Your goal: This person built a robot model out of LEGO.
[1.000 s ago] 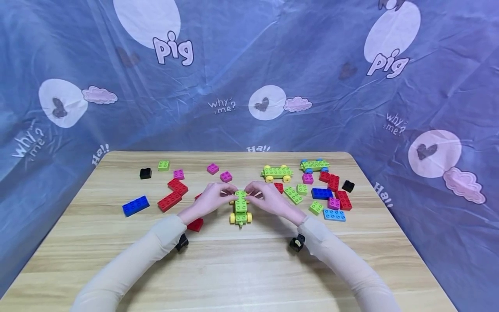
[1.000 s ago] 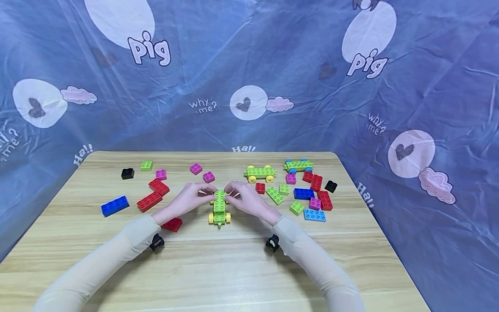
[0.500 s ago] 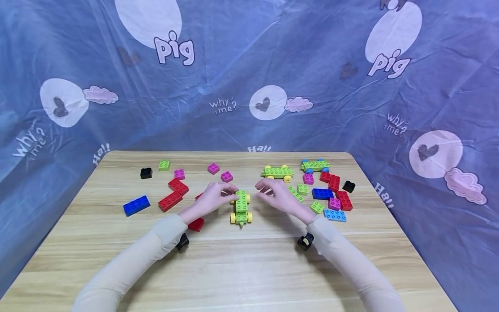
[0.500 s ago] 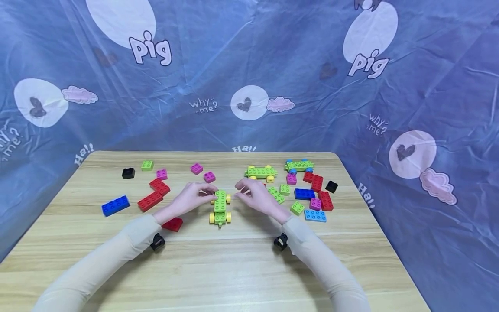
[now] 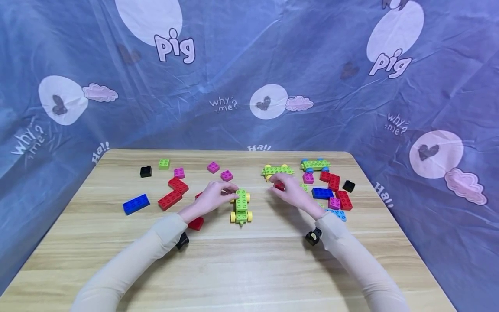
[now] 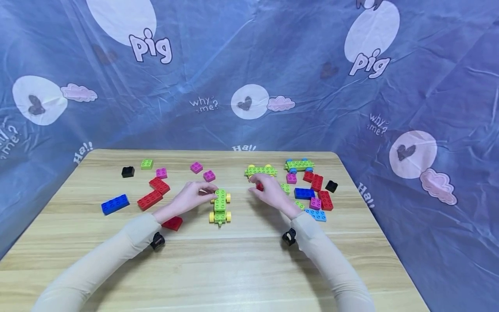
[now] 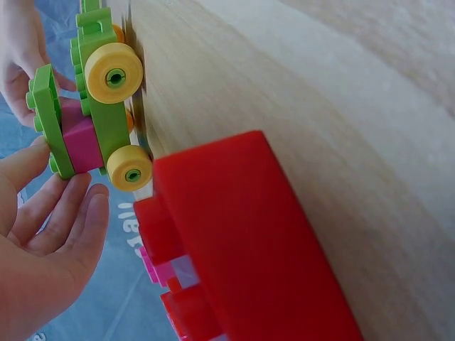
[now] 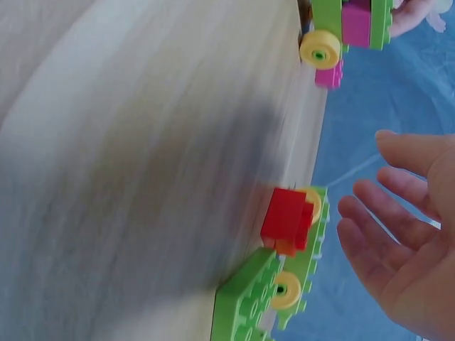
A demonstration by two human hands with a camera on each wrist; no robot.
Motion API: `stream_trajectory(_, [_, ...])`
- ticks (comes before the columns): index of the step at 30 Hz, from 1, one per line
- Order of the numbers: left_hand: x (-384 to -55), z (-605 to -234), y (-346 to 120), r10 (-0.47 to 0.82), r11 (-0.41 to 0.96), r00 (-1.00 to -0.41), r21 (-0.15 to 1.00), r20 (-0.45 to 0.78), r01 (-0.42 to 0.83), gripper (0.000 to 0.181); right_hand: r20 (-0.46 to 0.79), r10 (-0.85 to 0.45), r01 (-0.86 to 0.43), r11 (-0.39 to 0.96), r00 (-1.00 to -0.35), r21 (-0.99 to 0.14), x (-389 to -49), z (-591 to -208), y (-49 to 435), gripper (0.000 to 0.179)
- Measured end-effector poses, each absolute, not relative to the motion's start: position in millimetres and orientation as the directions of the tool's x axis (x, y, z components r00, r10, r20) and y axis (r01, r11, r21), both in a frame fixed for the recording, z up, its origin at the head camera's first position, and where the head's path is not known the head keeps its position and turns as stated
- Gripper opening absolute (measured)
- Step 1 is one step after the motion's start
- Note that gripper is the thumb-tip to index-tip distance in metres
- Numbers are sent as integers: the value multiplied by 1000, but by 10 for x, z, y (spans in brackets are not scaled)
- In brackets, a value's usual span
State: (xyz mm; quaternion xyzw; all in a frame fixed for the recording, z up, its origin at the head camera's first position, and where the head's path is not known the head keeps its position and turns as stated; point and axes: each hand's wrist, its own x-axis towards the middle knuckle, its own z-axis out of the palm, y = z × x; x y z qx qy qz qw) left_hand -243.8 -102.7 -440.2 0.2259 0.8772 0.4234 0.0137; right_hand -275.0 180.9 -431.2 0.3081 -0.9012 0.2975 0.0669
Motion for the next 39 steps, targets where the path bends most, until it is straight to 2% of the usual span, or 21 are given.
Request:
stream_trajectory(10, [-2435, -4404, -1031, 405, 540, -898, 747, 172, 387, 30, 206, -472, -514, 751, -857, -414, -2806, -4264, 1933, 39])
stream_trajectory(19, [-2436, -4403, -1032, 406, 535, -896, 749, 179, 392, 29, 167, -490, -515, 773, -855, -370, -2831, -4314, 1992, 45])
stream_trajectory(39, [-2418, -4376, -1026, 408, 534, -896, 751, 174, 389, 29, 108, -496, -500, 795, -862, -344, -2923, -4378, 1998, 34])
